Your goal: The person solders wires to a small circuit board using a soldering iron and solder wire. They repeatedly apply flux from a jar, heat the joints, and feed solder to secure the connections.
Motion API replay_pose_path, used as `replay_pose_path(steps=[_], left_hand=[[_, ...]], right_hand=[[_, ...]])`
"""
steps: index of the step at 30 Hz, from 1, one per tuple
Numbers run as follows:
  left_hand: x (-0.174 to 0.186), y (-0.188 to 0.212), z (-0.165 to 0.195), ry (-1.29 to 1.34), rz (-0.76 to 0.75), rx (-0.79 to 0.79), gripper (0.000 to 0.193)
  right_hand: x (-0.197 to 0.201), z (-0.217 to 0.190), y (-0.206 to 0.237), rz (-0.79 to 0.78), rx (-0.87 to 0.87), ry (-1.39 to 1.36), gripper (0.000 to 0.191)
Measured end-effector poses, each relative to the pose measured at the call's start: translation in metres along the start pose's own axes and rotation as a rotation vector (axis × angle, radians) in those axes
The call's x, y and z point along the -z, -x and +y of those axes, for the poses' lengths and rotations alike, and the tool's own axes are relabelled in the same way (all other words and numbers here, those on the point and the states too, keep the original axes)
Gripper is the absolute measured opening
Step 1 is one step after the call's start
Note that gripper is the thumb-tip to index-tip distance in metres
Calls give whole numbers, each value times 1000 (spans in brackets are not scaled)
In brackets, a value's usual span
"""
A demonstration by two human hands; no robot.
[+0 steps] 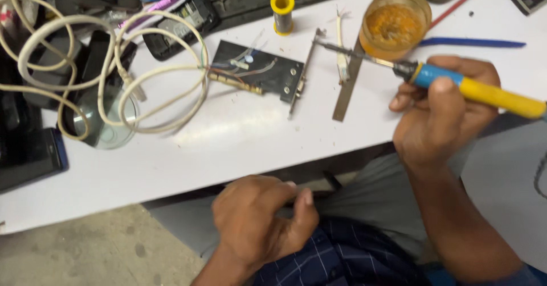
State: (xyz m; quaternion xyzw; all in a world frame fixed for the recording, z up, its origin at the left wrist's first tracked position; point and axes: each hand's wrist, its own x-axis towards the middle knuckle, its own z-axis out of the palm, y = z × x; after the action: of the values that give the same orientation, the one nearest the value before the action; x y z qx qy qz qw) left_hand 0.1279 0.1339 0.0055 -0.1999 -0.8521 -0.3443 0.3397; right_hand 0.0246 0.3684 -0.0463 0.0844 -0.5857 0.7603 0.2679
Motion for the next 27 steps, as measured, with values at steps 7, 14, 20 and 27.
replay_pose_path(steps=[7,14,20,27], left_hand=[[-86,92,-43,175,-855,691,33],[-167,140,-145,231,-1282,1159,32],[-150,65,-210,76,-1061,1243,35],[-167,56,-214,-47,-852,1230,42]], right_hand=[[3,6,-1,101,-53,-75,24],[11,18,3,190,-246,-28,25],[23,18,-6,166,-442,63,27],[34,22,-3,175,-432,-341,29]])
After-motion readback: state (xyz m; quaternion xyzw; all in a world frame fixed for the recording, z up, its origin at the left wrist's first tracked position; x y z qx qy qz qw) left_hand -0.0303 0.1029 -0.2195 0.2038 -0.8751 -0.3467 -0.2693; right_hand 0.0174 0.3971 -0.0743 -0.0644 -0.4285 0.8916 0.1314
